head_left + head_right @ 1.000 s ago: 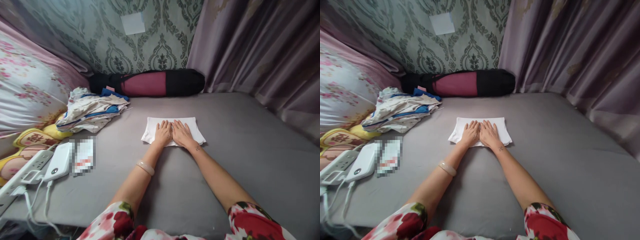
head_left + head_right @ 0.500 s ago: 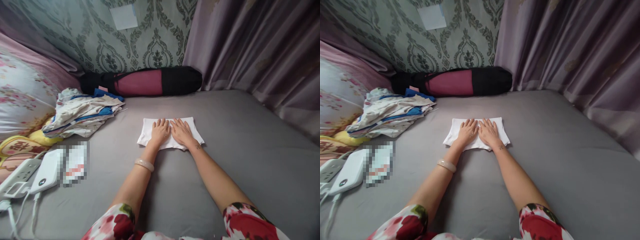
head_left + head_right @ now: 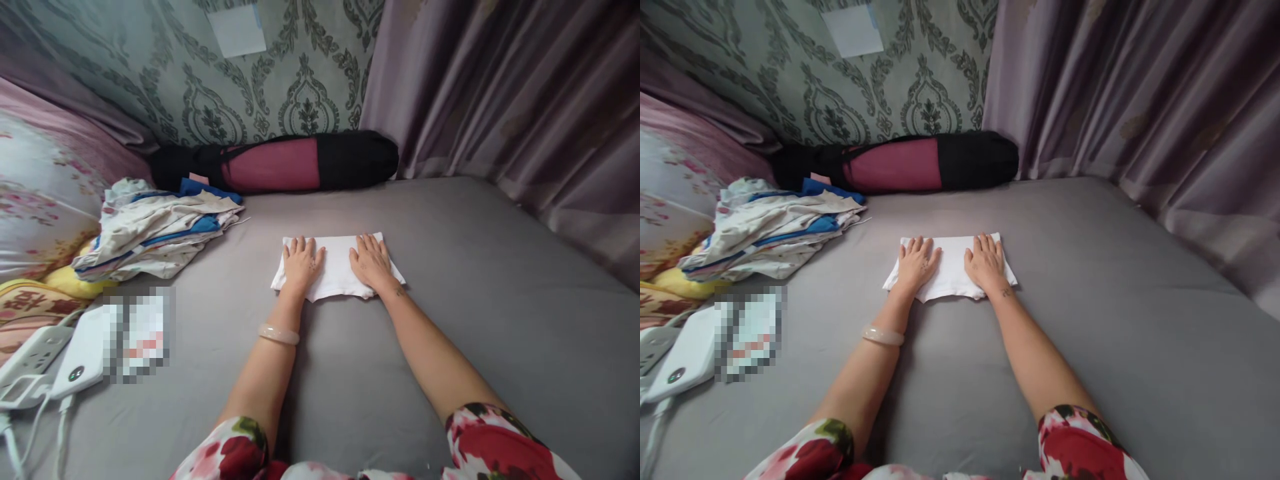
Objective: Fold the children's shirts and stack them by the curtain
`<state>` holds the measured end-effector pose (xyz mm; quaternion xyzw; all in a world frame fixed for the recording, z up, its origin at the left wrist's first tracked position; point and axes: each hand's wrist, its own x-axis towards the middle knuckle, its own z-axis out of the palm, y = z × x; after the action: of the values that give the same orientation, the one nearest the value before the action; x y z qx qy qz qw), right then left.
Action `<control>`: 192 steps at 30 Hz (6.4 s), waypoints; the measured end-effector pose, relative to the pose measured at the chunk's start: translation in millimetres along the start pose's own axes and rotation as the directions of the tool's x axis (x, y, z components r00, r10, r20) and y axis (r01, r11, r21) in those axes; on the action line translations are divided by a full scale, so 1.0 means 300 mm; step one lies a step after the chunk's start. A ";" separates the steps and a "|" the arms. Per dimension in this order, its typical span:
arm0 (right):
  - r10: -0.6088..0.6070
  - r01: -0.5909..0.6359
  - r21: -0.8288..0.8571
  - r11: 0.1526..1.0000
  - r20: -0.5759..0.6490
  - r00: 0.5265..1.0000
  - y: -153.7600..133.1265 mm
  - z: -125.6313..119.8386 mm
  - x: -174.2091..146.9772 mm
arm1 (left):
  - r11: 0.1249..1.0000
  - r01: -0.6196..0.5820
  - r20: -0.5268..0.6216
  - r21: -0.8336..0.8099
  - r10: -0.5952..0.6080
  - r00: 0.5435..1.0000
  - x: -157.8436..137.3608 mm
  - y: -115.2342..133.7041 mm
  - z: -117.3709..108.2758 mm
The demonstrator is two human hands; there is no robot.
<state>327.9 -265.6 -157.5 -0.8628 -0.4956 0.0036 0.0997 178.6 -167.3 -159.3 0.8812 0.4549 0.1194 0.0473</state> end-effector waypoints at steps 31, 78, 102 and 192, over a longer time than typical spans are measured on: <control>-0.117 0.117 0.006 0.993 -0.018 0.993 -0.067 -0.004 -0.116 | 0.992 -0.110 0.063 0.068 0.106 0.992 -0.168 0.021 -0.030; -0.130 0.130 0.018 0.991 0.025 0.991 -0.298 0.038 -0.024 | 0.924 0.097 -0.171 -0.371 -0.171 0.970 -0.108 -0.203 -0.051; -0.155 0.155 0.025 0.988 0.038 0.987 -0.414 0.059 -0.015 | 0.666 0.297 -0.119 -0.684 -0.504 0.856 -0.086 -0.253 -0.048; -0.140 0.140 -0.003 0.990 -0.011 0.990 -0.171 0.031 -0.046 | 0.945 -0.271 0.036 -0.182 0.282 0.959 -0.171 -0.090 -0.037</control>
<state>276.1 -250.9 -159.0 -0.8261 -0.5542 -0.0087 0.1013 126.0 -193.5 -162.4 0.9319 0.3129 0.1374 0.1212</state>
